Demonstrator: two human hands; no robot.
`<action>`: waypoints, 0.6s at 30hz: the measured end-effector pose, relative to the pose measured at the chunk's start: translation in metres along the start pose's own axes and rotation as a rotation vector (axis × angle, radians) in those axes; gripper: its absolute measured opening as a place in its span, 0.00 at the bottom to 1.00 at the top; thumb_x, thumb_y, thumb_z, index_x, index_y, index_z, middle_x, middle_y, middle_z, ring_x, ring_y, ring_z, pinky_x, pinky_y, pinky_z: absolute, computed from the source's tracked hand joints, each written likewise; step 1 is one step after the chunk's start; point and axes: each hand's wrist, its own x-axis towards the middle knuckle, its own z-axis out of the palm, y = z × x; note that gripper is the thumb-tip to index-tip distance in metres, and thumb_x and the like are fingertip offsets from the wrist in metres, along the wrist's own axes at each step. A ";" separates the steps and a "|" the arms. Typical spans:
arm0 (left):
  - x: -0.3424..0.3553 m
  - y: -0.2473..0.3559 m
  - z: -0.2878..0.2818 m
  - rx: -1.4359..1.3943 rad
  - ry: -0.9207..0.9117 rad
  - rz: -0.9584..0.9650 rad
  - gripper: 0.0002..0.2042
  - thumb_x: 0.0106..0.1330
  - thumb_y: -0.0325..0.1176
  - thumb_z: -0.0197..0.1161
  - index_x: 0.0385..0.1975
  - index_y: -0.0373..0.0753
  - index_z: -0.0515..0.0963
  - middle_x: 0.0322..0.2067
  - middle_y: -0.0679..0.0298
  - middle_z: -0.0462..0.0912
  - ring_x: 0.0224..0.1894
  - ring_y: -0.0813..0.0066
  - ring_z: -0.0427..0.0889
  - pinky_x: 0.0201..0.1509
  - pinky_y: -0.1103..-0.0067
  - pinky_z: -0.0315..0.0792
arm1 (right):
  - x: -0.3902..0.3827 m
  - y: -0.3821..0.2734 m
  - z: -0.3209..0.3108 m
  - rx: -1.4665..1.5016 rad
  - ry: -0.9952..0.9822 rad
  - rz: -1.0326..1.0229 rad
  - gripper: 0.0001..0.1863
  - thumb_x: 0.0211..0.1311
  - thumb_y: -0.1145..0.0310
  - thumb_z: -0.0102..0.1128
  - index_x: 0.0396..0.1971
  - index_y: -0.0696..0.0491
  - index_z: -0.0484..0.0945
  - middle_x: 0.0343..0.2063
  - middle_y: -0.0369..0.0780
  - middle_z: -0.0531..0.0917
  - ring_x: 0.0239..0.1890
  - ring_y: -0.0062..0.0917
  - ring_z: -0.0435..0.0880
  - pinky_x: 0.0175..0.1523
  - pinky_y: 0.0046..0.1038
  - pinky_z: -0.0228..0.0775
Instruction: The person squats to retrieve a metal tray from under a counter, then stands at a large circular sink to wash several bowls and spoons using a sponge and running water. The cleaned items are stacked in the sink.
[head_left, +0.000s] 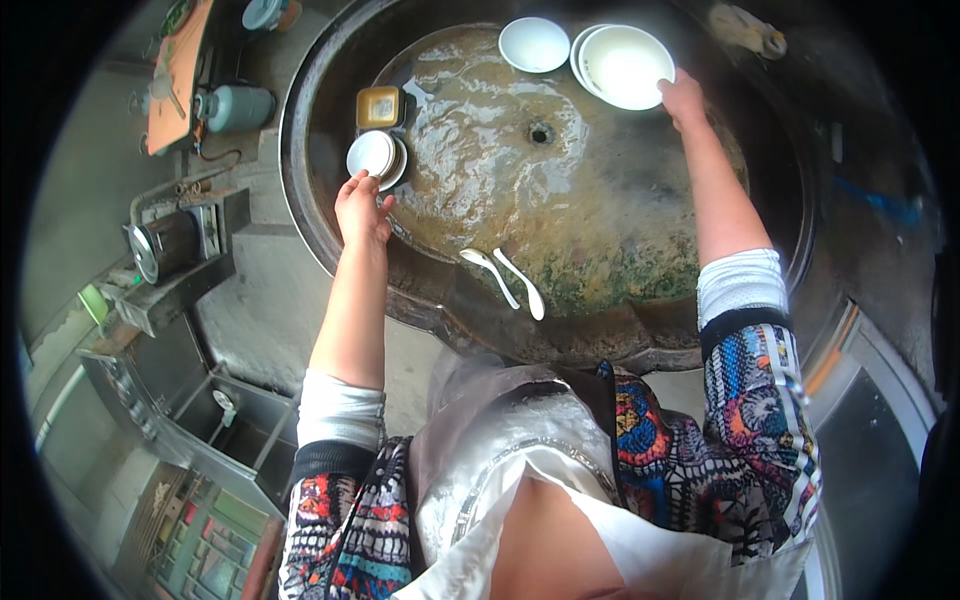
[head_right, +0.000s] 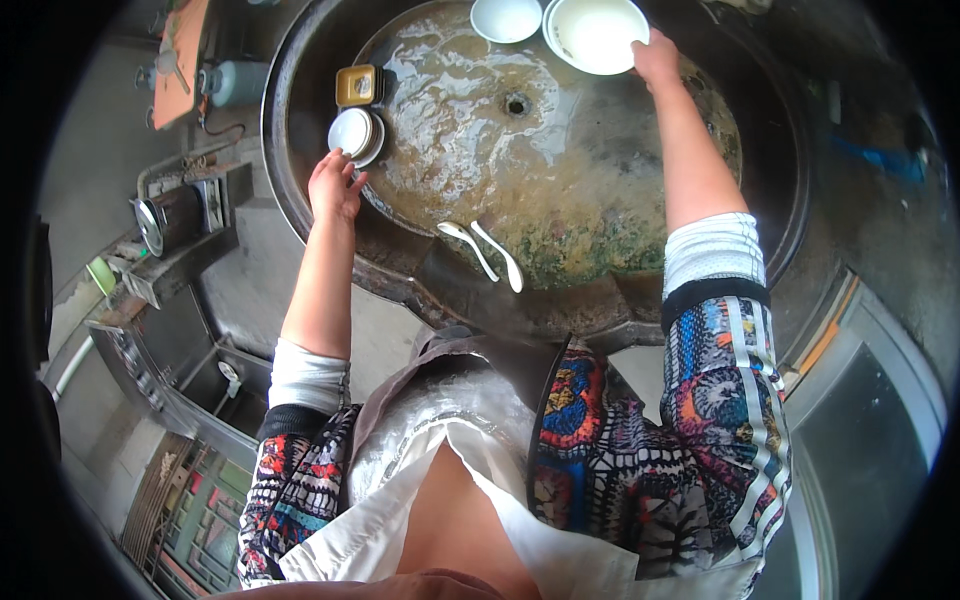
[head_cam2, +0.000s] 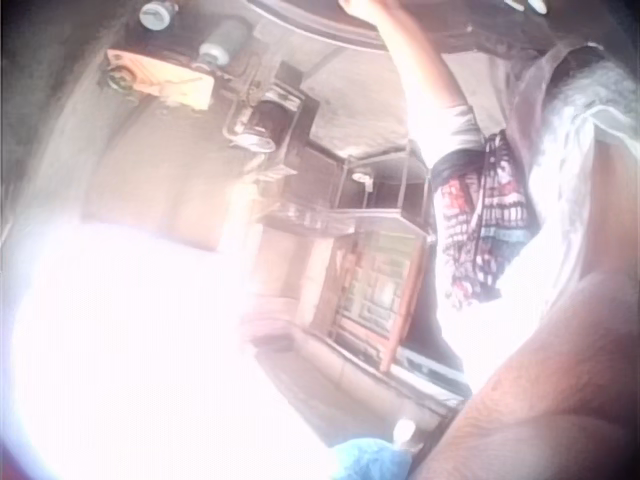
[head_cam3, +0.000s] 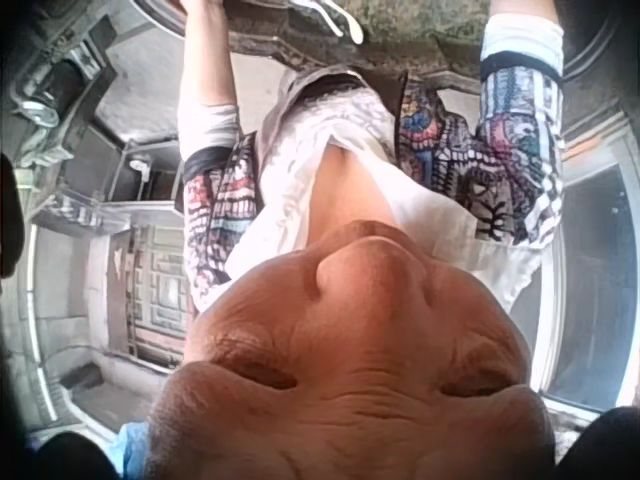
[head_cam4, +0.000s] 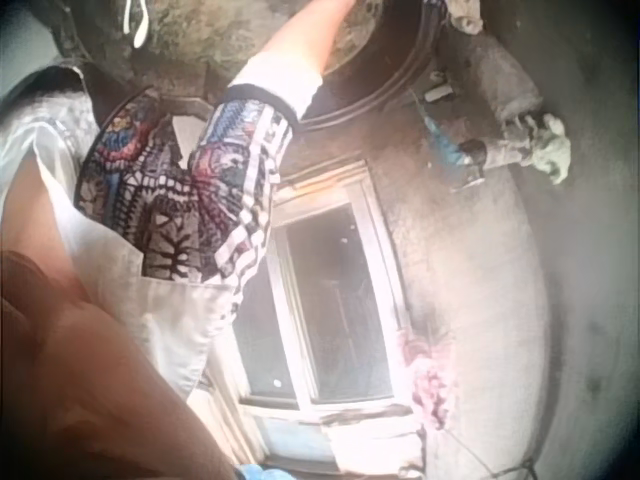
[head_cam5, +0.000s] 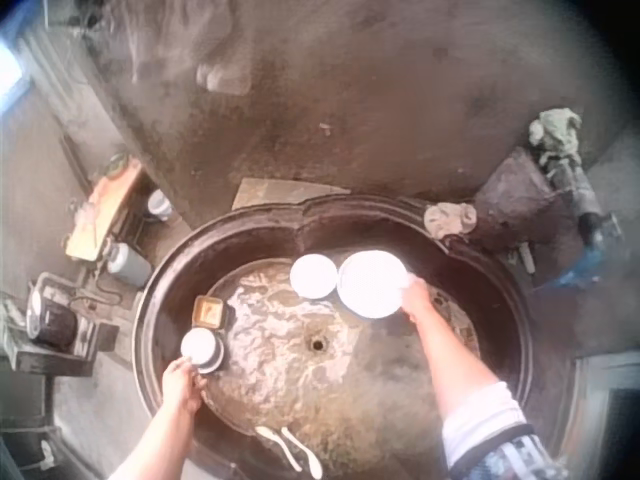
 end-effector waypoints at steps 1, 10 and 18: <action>-0.011 0.010 0.005 0.053 -0.055 0.115 0.17 0.58 0.26 0.59 0.49 0.35 0.71 0.42 0.61 0.75 0.44 0.71 0.74 0.39 0.74 0.73 | -0.004 0.000 -0.005 0.012 0.031 -0.025 0.17 0.53 0.74 0.53 0.45 0.59 0.74 0.34 0.45 0.80 0.31 0.27 0.80 0.30 0.30 0.73; -0.189 0.150 0.170 0.569 -0.641 1.563 0.18 0.61 0.37 0.61 0.50 0.37 0.72 0.46 0.55 0.76 0.47 0.63 0.76 0.54 0.71 0.68 | -0.076 0.044 -0.106 0.987 0.116 0.198 0.25 0.50 0.80 0.48 0.52 0.57 0.65 0.45 0.47 0.75 0.42 0.37 0.80 0.34 0.35 0.78; -0.400 0.154 0.382 0.408 -0.990 2.539 0.20 0.62 0.42 0.54 0.53 0.40 0.70 0.54 0.57 0.70 0.59 0.57 0.64 0.59 0.56 0.57 | -0.125 0.082 -0.179 1.188 0.103 0.269 0.25 0.50 0.79 0.46 0.52 0.64 0.62 0.36 0.49 0.79 0.31 0.38 0.84 0.26 0.23 0.74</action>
